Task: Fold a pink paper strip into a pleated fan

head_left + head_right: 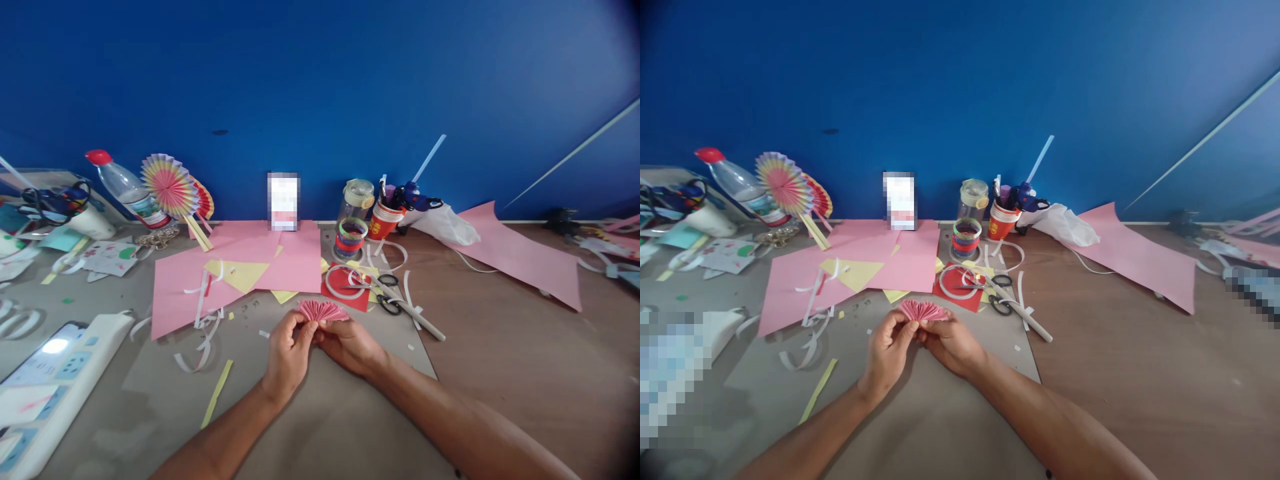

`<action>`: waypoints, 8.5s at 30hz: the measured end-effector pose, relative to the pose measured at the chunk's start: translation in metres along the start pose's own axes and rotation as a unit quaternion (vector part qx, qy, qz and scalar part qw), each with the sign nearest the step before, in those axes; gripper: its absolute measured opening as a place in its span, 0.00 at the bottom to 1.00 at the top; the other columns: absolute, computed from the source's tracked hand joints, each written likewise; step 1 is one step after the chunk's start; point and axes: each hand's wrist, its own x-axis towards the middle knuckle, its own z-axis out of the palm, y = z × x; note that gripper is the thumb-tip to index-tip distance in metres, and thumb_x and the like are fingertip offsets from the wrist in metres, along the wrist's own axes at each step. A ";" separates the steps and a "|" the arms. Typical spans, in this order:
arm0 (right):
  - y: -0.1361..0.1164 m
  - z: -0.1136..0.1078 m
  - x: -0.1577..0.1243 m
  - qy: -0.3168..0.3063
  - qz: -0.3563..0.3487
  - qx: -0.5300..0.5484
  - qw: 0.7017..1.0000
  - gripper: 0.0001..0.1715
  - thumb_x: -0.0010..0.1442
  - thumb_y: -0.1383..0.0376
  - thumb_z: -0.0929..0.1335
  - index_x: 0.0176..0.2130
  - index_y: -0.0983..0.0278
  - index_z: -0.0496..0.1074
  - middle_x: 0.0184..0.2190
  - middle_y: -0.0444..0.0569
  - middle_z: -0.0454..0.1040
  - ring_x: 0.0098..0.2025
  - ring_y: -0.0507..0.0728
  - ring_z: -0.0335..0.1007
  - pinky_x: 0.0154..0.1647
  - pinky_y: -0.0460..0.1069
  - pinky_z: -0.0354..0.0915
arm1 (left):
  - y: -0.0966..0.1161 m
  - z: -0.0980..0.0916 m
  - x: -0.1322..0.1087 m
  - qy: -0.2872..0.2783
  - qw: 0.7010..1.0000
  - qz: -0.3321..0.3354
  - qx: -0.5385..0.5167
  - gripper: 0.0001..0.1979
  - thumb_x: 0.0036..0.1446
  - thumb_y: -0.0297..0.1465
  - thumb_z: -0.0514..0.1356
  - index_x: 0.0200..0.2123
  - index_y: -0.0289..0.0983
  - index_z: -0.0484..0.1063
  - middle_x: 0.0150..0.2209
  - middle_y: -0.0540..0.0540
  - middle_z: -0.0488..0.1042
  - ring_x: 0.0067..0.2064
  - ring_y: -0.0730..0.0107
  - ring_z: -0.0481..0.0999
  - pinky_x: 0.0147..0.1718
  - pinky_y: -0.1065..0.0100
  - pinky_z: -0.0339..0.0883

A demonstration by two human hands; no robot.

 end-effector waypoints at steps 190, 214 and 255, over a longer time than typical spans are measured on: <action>-0.046 -0.010 -0.003 -0.080 -0.041 -0.273 0.958 0.22 0.49 0.51 0.72 0.27 0.67 0.66 0.14 0.36 0.62 0.16 0.45 0.52 0.18 0.42 0.50 | 0.002 -0.003 0.009 -0.364 0.700 -0.390 -0.475 0.19 0.60 0.39 0.55 0.43 0.27 0.72 0.31 0.45 0.73 0.30 0.71 0.74 0.43 0.51 0.70; -0.046 -0.011 -0.004 -0.074 -0.055 -0.307 0.947 0.23 0.50 0.49 0.71 0.31 0.67 0.70 0.20 0.39 0.63 0.23 0.47 0.54 0.25 0.44 0.53 | 0.009 0.011 -0.012 -0.350 0.860 -0.258 -0.269 0.20 0.55 0.48 0.57 0.27 0.35 0.61 0.22 0.55 0.64 0.21 0.79 0.66 0.37 0.57 0.72; -0.044 -0.004 -0.013 -0.155 0.077 -0.125 0.977 0.23 0.44 0.58 0.76 0.38 0.69 0.74 0.26 0.44 0.72 0.28 0.49 0.66 0.32 0.44 0.60 | 0.011 0.001 -0.007 -0.477 0.672 -0.269 -0.499 0.18 0.59 0.46 0.54 0.29 0.36 0.60 0.22 0.54 0.66 0.21 0.78 0.70 0.36 0.58 0.72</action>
